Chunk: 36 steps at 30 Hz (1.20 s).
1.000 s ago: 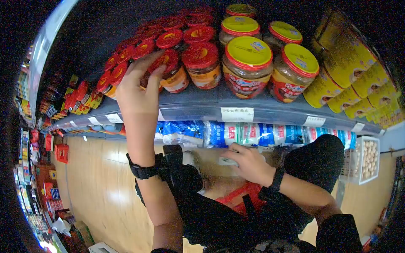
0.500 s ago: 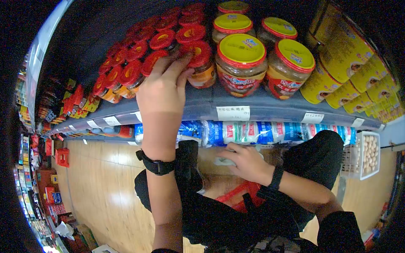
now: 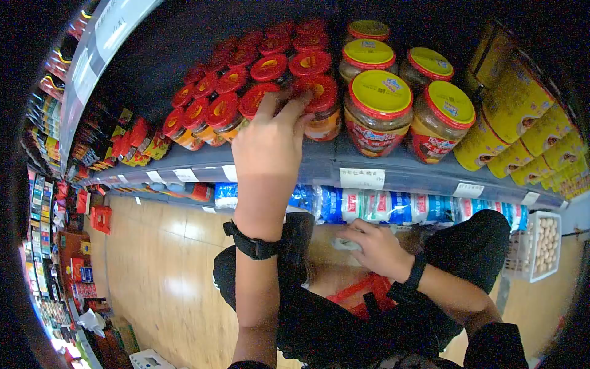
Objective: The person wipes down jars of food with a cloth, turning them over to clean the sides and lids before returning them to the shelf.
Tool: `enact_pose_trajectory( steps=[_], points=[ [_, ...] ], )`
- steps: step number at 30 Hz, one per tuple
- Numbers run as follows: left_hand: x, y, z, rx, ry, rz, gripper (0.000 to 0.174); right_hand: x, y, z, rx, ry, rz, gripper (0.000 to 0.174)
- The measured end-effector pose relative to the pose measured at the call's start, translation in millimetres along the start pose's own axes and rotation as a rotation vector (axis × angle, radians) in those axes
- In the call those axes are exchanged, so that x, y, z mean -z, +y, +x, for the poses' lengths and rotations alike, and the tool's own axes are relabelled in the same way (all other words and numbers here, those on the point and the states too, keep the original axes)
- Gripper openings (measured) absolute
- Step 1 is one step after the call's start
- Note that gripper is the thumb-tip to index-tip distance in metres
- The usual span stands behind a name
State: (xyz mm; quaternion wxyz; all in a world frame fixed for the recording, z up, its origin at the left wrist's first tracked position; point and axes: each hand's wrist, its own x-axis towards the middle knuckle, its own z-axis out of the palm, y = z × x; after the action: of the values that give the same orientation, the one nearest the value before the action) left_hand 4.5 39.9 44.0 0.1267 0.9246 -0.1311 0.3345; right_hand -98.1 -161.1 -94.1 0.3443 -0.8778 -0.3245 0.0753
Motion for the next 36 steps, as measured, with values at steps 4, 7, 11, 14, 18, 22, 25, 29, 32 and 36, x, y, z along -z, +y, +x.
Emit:
enact_pose_trajectory(
  steps=[4,7,11,14,18,22,25,29,32,36],
  points=[
    [17.5,-5.0,1.6,0.169,-0.04,-0.053,0.035,2.2,-0.8,-0.5,-0.018,-0.011,-0.017,0.037],
    [33.4,-29.6,-1.3,0.388,0.057,0.011,0.051,3.5,1.3,-0.6,-0.016,0.011,-0.001,0.038],
    [35.8,-58.6,-15.4,0.436,0.099,-0.022,0.067,4.5,2.6,2.3,-0.02,0.018,0.0,0.037],
    [21.4,-75.1,-29.7,0.398,0.125,-0.1,0.061,4.2,2.4,3.7,-0.036,0.0,-0.002,0.038],
    [3.8,-65.7,-35.6,0.551,0.027,-0.053,0.054,2.2,0.9,6.7,-0.026,-0.001,0.035,0.037],
    [-0.9,-66.1,-35.8,0.587,0.016,-0.055,0.052,1.6,0.8,9.5,0.01,0.008,0.065,0.037],
    [-4.4,-69.7,-38.8,0.583,-0.003,-0.05,0.05,-1.8,2.3,10.9,-0.019,-0.012,0.079,0.038],
    [-8.2,-66.7,-40.9,0.534,0.039,-0.038,0.05,-4.2,1.4,12.3,0.009,-0.02,0.067,0.038],
    [-8.8,-65.4,-41.1,0.55,0.028,-0.01,0.049,-5.4,0.7,12.6,0.001,-0.029,0.081,0.038],
    [-15.9,-67.6,-43.7,0.56,0.062,-0.004,0.047,-4.1,-3.8,13.6,0.014,-0.032,0.081,0.037]
  ],
)
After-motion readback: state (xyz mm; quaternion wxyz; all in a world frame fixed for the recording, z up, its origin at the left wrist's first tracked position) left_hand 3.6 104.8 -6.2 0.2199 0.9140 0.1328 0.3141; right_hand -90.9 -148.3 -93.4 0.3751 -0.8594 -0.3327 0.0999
